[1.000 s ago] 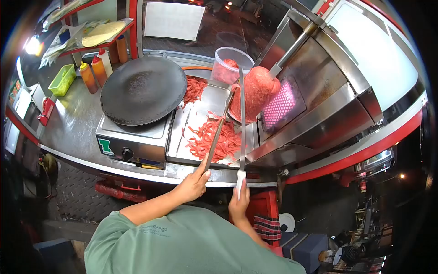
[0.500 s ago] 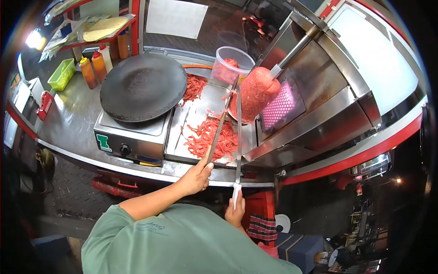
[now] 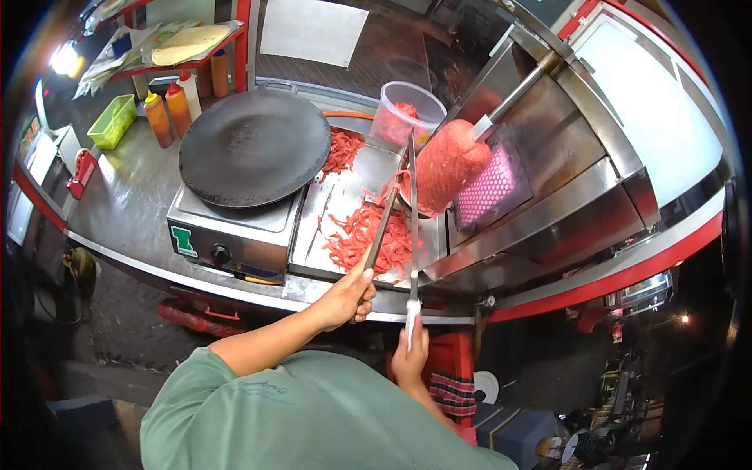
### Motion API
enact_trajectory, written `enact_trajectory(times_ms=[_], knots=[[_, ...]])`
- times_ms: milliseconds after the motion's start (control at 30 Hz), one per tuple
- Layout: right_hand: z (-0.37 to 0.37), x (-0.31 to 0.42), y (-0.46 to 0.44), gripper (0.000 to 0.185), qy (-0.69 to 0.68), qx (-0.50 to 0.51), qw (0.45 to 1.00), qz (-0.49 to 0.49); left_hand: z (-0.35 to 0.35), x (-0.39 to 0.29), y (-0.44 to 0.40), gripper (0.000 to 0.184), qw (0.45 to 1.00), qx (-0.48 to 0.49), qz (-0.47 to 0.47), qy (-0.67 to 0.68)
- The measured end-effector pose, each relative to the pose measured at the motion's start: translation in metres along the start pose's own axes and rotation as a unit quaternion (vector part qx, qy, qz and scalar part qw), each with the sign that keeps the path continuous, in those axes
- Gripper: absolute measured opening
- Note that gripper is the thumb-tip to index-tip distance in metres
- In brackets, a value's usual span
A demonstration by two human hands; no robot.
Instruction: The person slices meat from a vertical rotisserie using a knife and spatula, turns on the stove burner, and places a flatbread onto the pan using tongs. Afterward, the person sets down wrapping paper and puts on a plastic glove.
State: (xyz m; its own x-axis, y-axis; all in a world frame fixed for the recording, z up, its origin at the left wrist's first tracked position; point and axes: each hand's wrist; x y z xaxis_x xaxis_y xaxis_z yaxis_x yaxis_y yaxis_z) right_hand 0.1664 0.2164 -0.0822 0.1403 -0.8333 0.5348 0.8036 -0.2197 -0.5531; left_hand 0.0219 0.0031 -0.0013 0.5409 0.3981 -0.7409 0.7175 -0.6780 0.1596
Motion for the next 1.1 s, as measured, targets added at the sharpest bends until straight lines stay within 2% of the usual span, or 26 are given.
enact_trajectory(times_ms=[33, 100, 200, 233, 300, 367, 400, 433, 500, 533, 567, 600, 667, 733, 767, 800, 833, 867, 933, 1000, 1100], knots=[[-0.004, 0.011, -0.027, 0.054, -0.007, 0.005, 1.0, -0.029, -0.003, -0.002, -0.001, 0.065, 1.0, 0.001, 0.008, 0.018], [-0.014, 0.026, -0.076, 0.055, -0.011, 0.007, 1.0, -0.01, -0.008, -0.005, -0.003, 0.064, 0.998, 0.013, 0.012, 0.055], [-0.003, 0.034, -0.069, 0.055, -0.014, 0.034, 0.998, -0.06, -0.007, -0.005, -0.01, 0.063, 0.989, 0.039, 0.019, 0.141], [0.004, 0.033, -0.05, 0.057, -0.015, 0.026, 0.998, -0.046, -0.005, -0.007, -0.01, 0.064, 0.985, 0.048, 0.024, 0.163], [0.024, 0.039, -0.01, 0.06, -0.005, 0.05, 0.996, -0.069, -0.004, -0.008, -0.012, 0.053, 0.977, 0.053, 0.024, 0.203], [0.03, 0.055, -0.014, 0.06, -0.018, 0.063, 0.995, -0.078, 0.004, -0.002, -0.017, 0.045, 0.964, 0.078, 0.034, 0.253], [0.028, 0.061, -0.015, 0.06, -0.027, 0.066, 0.994, -0.087, 0.002, -0.001, -0.017, 0.032, 0.961, 0.054, 0.035, 0.27], [0.017, 0.062, -0.036, 0.061, -0.063, 0.04, 0.996, -0.054, 0.005, 0.001, -0.02, 0.033, 0.952, 0.077, 0.043, 0.293], [0.0, 0.066, -0.08, 0.063, -0.073, 0.05, 0.996, -0.026, 0.011, 0.007, -0.028, 0.044, 0.929, 0.123, 0.054, 0.346], [0.002, 0.081, -0.097, 0.066, -0.161, 0.095, 0.969, -0.163, 0.01, 0.003, -0.026, 0.052, 0.932, 0.124, 0.06, 0.335], [0.006, 0.099, -0.104, 0.069, -0.247, 0.134, 0.912, -0.299, 0.02, 0.011, -0.03, 0.051, 0.91, 0.182, 0.077, 0.364], [0.007, 0.103, -0.095, 0.069, -0.332, 0.125, 0.883, -0.309, 0.018, 0.01, -0.023, 0.05, 0.918, 0.141, 0.073, 0.363], [0.011, 0.092, -0.052, 0.069, -0.39, 0.132, 0.857, -0.311, 0.018, 0.004, -0.008, 0.045, 0.927, 0.086, 0.072, 0.357], [0.019, 0.067, -0.003, 0.069, -0.4, 0.142, 0.85, -0.312, 0.041, 0.023, 0.002, 0.033, 0.942, 0.102, 0.066, 0.312], [0.016, 0.054, 0.012, 0.068, -0.389, 0.145, 0.853, -0.316, 0.053, 0.033, 0.007, 0.033, 0.947, 0.111, 0.067, 0.294], [0.008, 0.041, 0.015, 0.064, -0.344, 0.109, 0.895, -0.263, 0.047, 0.023, 0.023, 0.037, 0.969, 0.065, 0.06, 0.231], [0.009, 0.043, -0.004, 0.059, -0.308, 0.095, 0.918, -0.229, 0.038, 0.013, 0.041, 0.051, 0.985, 0.019, 0.053, 0.165], [-0.005, 0.039, -0.024, 0.057, -0.259, 0.048, 0.953, -0.149, 0.042, 0.014, 0.051, 0.069, 0.992, 0.025, 0.055, 0.11], [-0.024, 0.04, -0.069, 0.055, -0.213, -0.026, 0.973, -0.089, 0.038, 0.009, 0.074, 0.066, 0.998, -0.011, 0.055, 0.017], [-0.037, 0.04, -0.094, 0.052, -0.197, -0.061, 0.975, -0.083, 0.032, 0.019, 0.084, 0.066, 0.998, -0.023, 0.044, -0.043], [-0.032, 0.017, -0.056, 0.054, -0.154, -0.066, 0.984, -0.054, 0.036, 0.025, 0.087, 0.065, 0.992, -0.019, 0.019, -0.127]])
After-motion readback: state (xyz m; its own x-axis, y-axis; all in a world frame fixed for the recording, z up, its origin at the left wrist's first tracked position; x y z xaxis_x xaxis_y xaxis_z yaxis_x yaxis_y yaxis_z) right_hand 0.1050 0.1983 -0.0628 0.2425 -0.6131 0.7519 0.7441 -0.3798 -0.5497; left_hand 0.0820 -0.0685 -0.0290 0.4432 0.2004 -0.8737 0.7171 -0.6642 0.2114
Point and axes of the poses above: each hand's wrist, its own y-axis away from the middle knuckle, its own z-axis out of the back of the hand, x = y × z, and after that the axes turned 4 degrees about -x, right-handed
